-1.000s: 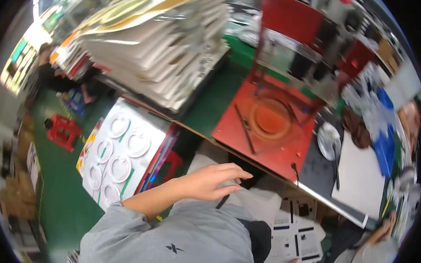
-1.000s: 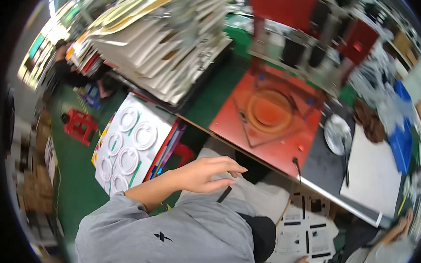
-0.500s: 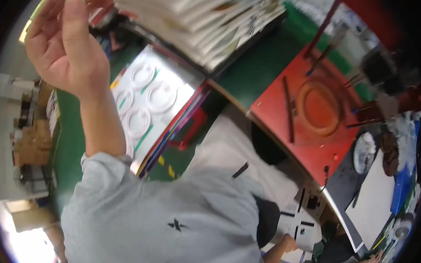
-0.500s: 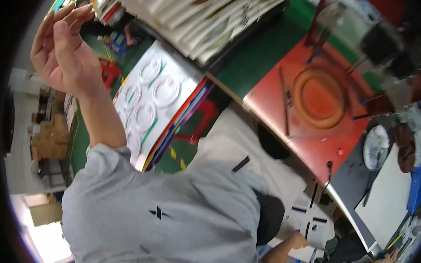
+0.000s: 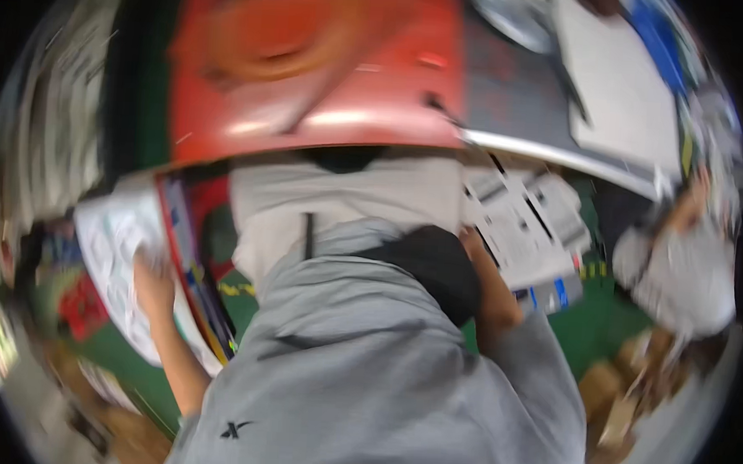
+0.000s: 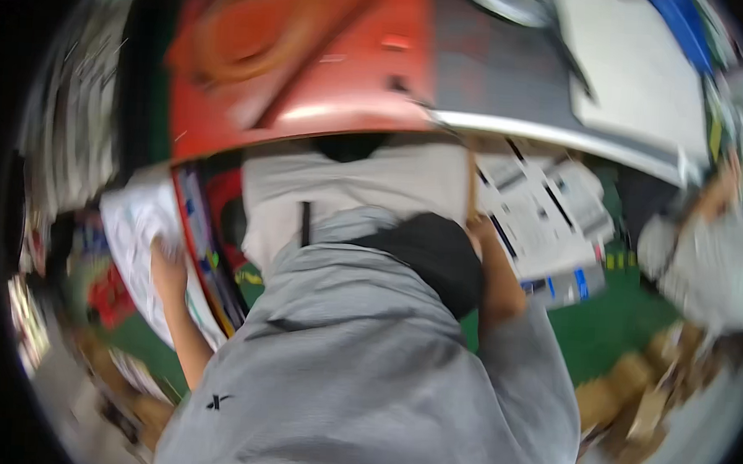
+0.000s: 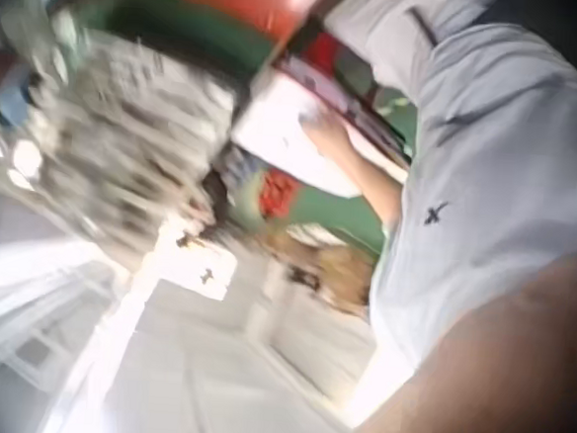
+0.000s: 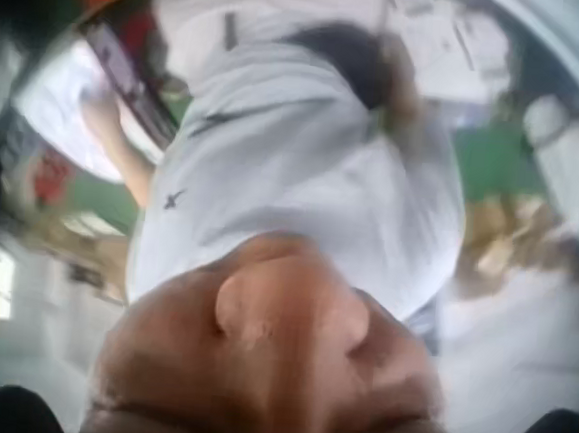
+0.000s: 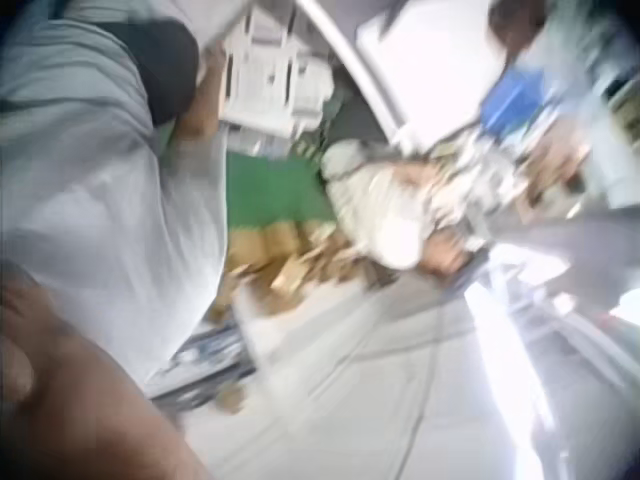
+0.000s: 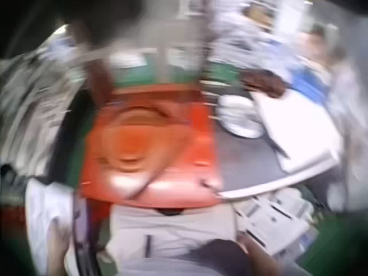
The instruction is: Apply grease to a circular frame and use a press to assemble an electronic component.
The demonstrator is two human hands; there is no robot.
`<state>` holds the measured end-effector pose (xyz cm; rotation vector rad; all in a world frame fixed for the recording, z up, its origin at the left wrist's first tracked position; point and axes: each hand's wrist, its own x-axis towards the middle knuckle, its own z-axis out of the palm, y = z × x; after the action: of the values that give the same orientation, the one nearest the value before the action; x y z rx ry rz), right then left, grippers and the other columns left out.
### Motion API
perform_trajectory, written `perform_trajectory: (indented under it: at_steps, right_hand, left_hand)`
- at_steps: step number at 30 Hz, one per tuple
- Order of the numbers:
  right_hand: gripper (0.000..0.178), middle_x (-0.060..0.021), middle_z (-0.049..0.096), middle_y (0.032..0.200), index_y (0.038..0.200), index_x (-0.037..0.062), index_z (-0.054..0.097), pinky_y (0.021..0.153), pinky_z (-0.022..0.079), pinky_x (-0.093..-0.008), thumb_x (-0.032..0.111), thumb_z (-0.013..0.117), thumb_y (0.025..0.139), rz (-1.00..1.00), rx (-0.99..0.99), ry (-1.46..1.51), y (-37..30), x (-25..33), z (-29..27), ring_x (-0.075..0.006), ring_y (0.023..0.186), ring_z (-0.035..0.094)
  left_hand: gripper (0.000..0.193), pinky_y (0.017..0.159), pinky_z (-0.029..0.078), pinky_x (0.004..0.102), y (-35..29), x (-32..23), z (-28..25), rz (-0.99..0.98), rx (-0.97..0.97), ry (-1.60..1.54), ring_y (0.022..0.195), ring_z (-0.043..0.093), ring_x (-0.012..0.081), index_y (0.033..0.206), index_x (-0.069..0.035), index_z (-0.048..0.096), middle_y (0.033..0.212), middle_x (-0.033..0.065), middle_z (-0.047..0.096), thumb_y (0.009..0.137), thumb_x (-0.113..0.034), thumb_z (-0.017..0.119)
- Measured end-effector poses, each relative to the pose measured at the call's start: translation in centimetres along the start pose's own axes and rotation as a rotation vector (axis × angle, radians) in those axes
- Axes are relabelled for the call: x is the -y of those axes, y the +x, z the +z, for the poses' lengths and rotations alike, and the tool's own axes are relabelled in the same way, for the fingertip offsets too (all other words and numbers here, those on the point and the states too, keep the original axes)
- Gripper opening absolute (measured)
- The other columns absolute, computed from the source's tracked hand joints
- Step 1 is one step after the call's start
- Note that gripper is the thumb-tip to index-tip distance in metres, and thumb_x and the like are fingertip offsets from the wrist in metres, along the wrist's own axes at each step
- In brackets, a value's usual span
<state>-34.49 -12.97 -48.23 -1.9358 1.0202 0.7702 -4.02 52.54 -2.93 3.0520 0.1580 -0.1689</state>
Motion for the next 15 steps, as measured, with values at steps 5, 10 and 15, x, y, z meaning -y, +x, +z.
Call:
perform_trajectory:
  at_steps: [5,10,15]
  right_hand:
    - [0.073,-0.0271,0.068,0.133,0.142,0.0029,0.062,0.101,0.055,-0.0457,0.043,0.077,0.082,0.131,0.059,-0.117,-7.7,8.5,-2.7,-0.0407,0.120,0.068]
    - [0.051,-0.0203,0.075,0.119,0.132,0.0106,0.071,0.100,0.054,-0.0409,0.034,0.078,0.087,0.021,-0.062,-0.035,-12.9,10.1,-6.1,-0.0325,0.113,0.072]
    - [0.036,-0.0124,0.074,0.114,0.129,0.0010,0.068,0.086,0.058,-0.0345,0.015,0.071,0.095,-0.186,-0.479,0.168,-16.9,9.3,-10.0,-0.0234,0.098,0.073]
  left_hand:
    - [0.049,0.096,0.056,0.0440,-2.1,4.4,-2.0,-0.011,-0.079,-0.058,0.111,0.072,0.0375,0.138,-0.006,0.061,0.122,0.0225,0.073,0.091,-0.012,0.070]
    - [0.030,0.085,0.056,0.0291,0.2,-1.0,-9.2,0.038,0.001,-0.758,0.096,0.069,0.0147,0.133,0.003,0.063,0.111,0.0102,0.074,0.104,-0.004,0.060]
    - [0.029,0.083,0.058,0.0310,-0.1,-12.9,-15.2,0.463,0.088,-1.060,0.092,0.072,0.0205,0.124,0.009,0.066,0.112,0.0173,0.072,0.098,-0.004,0.071]
